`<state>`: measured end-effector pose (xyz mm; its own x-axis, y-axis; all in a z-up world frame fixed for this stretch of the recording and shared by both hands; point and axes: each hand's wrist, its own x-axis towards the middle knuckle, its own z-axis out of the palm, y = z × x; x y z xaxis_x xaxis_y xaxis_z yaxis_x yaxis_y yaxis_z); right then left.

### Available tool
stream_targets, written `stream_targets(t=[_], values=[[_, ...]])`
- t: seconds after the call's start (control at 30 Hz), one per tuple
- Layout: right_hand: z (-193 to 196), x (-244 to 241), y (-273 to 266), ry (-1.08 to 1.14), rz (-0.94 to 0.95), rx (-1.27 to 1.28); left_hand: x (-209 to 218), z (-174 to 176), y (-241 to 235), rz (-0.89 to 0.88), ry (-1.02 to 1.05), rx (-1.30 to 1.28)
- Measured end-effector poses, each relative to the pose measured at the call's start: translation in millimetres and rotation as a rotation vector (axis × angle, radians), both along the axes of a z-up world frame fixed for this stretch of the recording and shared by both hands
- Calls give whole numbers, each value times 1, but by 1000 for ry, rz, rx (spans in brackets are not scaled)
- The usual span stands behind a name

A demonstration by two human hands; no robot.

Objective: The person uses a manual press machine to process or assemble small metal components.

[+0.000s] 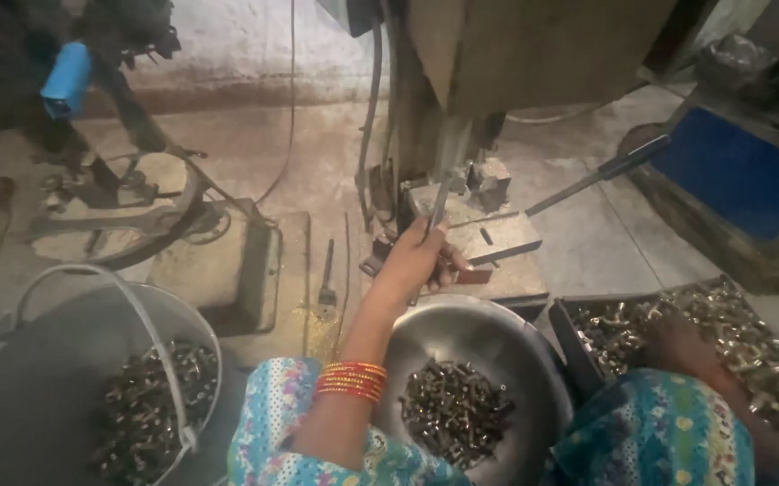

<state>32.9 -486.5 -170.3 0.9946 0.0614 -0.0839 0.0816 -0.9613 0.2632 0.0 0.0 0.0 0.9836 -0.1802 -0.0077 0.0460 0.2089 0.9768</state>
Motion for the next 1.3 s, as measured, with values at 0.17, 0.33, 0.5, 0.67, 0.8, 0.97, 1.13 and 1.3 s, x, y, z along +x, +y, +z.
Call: stream_targets(t=[0.17, 0.33, 0.5, 0.67, 0.8, 0.97, 1.13, 1.3], values=[[-51, -15, -11, -196, 12, -51, -3, 6, -3, 22, 1, 49], [-52, 5, -8, -249, -56, 78, -6, 5, -9, 33, -13, 21], [-43, 20, 11, -180, -35, -84, -10, 12, -9, 43, 22, 33], [14, 10, 33, -14, -3, -142, -9, 14, -8, 47, 21, 56], [-6, 19, 17, 17, 75, -161, -11, 15, -8, 57, 6, 94], [-3, 8, 16, -44, 36, -45, -3, 3, -6, 40, -8, 81], [-54, 27, -52, -361, 29, 433, 3, -5, -6, 37, 5, 48], [-14, 14, -51, -188, -217, 798, 0, -1, -7, 35, 21, 40]])
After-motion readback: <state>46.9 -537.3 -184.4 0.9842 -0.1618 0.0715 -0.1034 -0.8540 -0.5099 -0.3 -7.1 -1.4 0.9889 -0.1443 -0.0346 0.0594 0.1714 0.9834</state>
